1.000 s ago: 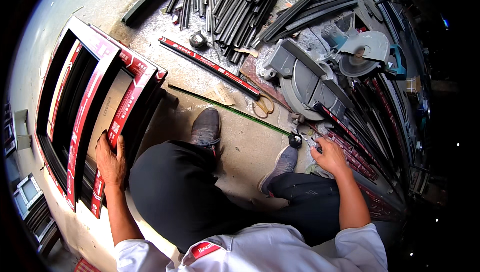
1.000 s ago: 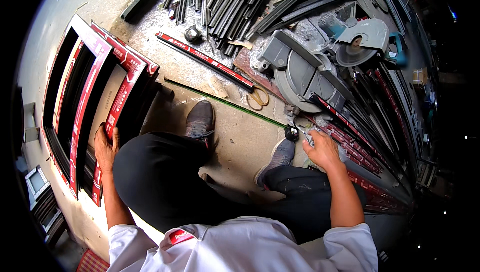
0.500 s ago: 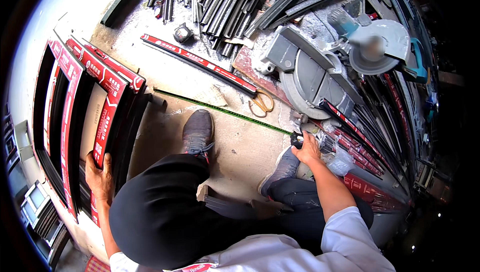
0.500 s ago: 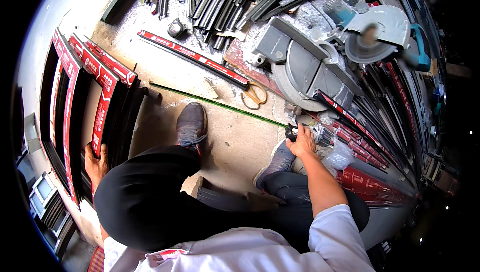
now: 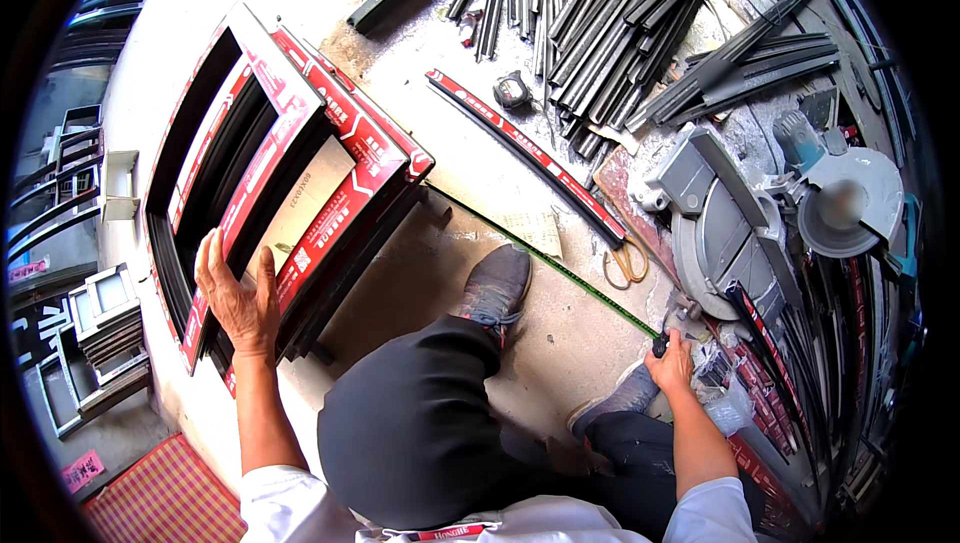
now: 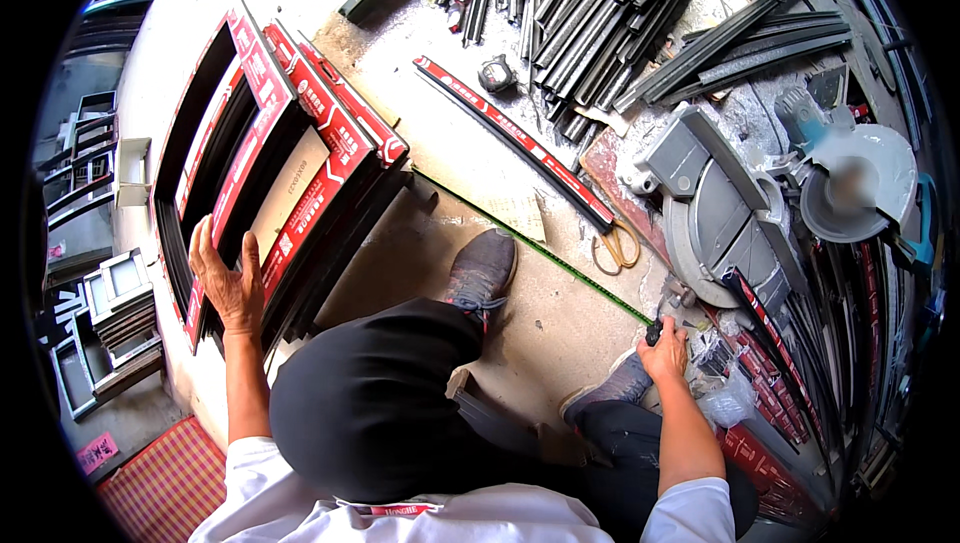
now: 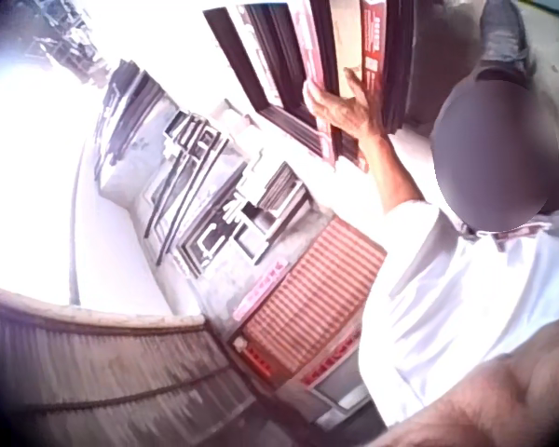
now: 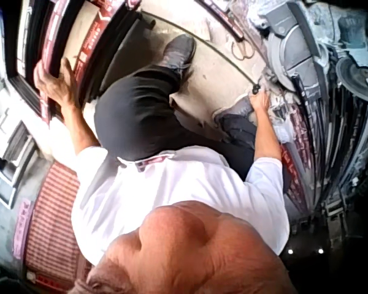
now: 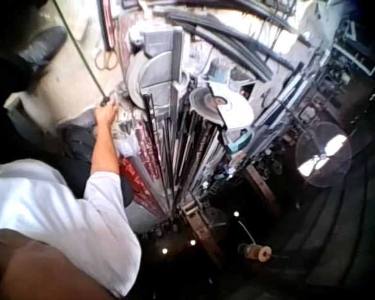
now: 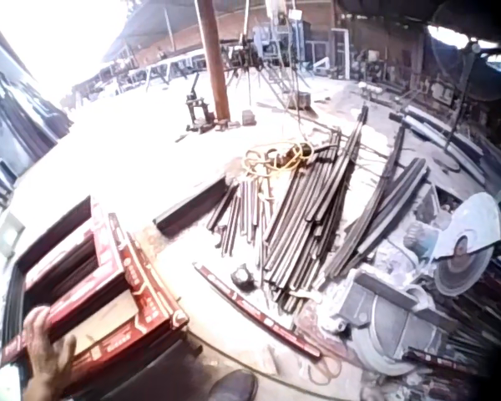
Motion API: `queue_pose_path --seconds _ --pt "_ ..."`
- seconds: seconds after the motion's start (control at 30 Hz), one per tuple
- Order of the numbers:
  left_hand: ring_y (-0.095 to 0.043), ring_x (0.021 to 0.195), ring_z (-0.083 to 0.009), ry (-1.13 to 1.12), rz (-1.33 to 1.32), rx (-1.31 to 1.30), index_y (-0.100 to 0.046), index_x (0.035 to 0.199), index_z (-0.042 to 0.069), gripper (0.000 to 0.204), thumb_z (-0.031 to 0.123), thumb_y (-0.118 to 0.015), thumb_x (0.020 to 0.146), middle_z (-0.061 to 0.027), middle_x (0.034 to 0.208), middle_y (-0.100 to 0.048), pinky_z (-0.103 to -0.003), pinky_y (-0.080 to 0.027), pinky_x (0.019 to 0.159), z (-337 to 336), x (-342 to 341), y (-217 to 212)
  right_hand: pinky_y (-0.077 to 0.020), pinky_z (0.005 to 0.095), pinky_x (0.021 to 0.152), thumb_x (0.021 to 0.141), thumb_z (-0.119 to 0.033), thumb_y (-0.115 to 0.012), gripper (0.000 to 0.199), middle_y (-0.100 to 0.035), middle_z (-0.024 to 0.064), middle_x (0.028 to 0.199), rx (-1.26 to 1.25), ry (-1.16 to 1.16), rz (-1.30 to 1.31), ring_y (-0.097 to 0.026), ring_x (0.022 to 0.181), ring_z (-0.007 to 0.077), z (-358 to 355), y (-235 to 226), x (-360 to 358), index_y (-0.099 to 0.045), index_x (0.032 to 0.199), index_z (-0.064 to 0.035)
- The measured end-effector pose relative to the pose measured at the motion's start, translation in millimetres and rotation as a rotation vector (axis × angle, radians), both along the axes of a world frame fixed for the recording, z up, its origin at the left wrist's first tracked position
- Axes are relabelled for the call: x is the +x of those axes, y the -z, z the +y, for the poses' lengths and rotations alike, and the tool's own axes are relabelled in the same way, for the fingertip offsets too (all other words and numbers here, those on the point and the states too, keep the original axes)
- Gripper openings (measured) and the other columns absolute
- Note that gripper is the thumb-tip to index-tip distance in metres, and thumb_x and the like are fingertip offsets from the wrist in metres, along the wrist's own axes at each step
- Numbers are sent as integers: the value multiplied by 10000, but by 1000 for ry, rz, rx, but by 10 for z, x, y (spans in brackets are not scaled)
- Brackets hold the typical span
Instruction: The person measures a window frame with a tape measure, marks the required length on a metal profile, and cuts it using a miter saw. The process is repeated for multiple frame pieces.
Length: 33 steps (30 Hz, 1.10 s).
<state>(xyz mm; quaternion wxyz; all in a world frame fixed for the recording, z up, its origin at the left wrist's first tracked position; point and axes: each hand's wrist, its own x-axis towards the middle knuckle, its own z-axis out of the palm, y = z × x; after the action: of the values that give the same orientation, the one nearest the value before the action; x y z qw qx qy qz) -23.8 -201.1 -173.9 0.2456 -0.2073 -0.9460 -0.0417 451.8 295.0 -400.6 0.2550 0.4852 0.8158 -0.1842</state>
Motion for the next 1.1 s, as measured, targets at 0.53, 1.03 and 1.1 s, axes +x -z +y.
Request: queue_pose_path --seconds 0.53,1.03,1.1 --pt "-717 1074 -375 -169 -158 -51 -671 1284 83 471 298 -850 905 -129 1144 -734 -470 -581 925 -203 -703 15 -530 468 1088 773 -391 -858 733 -653 301 1341 -282 15 -124 -650 1272 448 -37 -498 26 -647 1394 -63" --pt "-608 1351 -381 40 19 170 -614 1454 19 593 255 -851 964 -204 1413 -656 -478 -487 1149 84 -508 -75 -544 406 748 858 -294 -761 452 -704 133 902 -281 164 158 -673 784 252 -61 -1491 -383 -675 1207 -20" --pt "-632 1310 -368 124 38 242 -637 1423 16 529 170 -843 962 -194 1393 -665 -464 -502 1125 206 -282 -91 -542 430 832 891 -286 -756 435 -713 168 931 -198 98 272 -681 874 289 -127 -1675 -553 -668 1219 -14"
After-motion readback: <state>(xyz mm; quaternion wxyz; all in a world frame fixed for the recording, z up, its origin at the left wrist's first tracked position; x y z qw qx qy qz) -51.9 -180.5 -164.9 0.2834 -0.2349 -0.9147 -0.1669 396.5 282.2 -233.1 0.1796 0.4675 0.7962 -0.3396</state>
